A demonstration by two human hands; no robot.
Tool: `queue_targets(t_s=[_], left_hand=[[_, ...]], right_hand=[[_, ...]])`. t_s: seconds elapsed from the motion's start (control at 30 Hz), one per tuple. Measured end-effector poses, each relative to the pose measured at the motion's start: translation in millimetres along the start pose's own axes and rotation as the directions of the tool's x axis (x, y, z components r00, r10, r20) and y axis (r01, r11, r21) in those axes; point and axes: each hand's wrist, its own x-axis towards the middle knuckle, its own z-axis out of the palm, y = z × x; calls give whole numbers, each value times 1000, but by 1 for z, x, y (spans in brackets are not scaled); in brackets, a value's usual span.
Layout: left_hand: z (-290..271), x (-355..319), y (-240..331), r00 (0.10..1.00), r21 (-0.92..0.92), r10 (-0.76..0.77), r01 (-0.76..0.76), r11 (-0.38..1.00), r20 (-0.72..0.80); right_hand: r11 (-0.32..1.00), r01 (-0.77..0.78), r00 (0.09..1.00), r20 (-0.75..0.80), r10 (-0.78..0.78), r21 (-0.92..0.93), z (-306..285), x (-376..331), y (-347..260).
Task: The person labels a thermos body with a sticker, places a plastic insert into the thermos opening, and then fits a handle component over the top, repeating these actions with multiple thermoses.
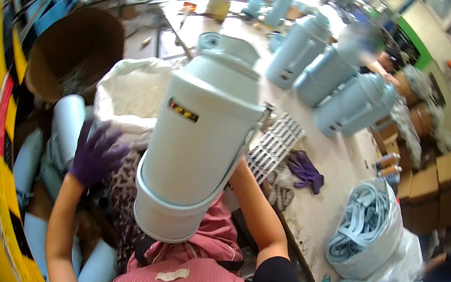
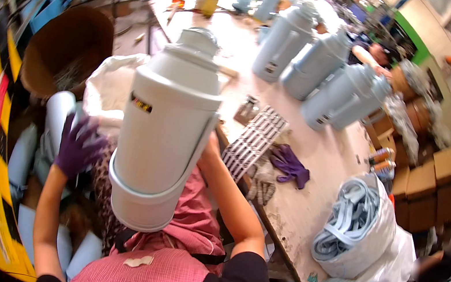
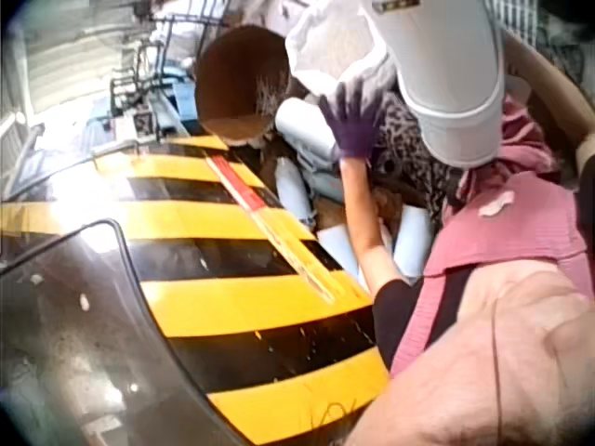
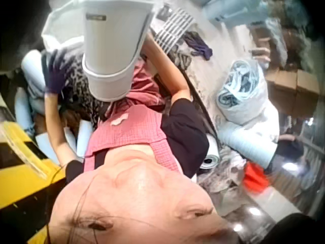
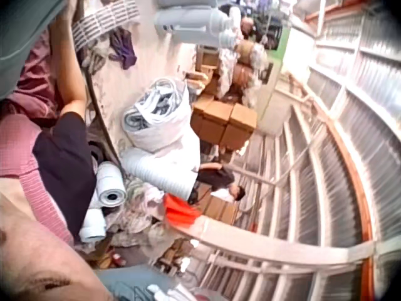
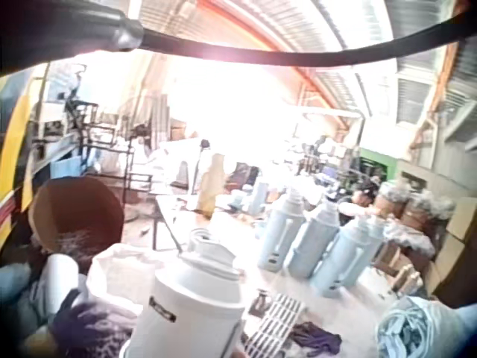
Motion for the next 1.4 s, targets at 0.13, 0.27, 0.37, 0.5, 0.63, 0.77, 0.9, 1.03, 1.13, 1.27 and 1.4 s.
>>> queue_targets(t_s=[0.13,0.27,0.37,0.5,0.63,0.77,0.9,1.03,1.13,1.27,1.4], left_hand=[[83,-180,54,640,-398,-768,707,584,10],[139,-327,137,-53,-78,-988,995,-64,146],[141,-389,192,-193,149,-881,979,-142,431],[134,-410,218,-236,333,-741,943,-18,628],[115,-408,205,-206,438,-596,856,274,776],[66,-385,174,-180,380,-361,684,622,915],[-10,-290,139,-100,277,-266,538,796,959],[-85,-124,129,552,185,-460,480,857,696],[-119,-13,131,779,127,-294,270,954,553],[-135,51,146,995,245,-66,47,968,70],[-99,36,139,594,-150,-502,541,828,-629]], right_hand=[[753,599,707,-262,-657,-271,-114,-100,-121],[402,813,368,-164,-915,-421,-167,-208,-236],[336,734,147,-344,-927,-591,-189,-215,-295],[258,384,29,-268,-963,-886,-249,-140,-328],[218,428,-150,-307,-940,-877,-307,-48,-344],[361,364,-90,-418,-904,-859,-294,-6,-357],[-238,194,-120,218,-969,-952,-190,-6,-284],[-207,734,623,763,-171,-646,-23,-53,-124],[40,974,214,964,160,-223,89,-97,-22],[18,986,165,985,-43,-165,134,-99,12],[699,408,902,379,-208,-587,75,-89,-13]])
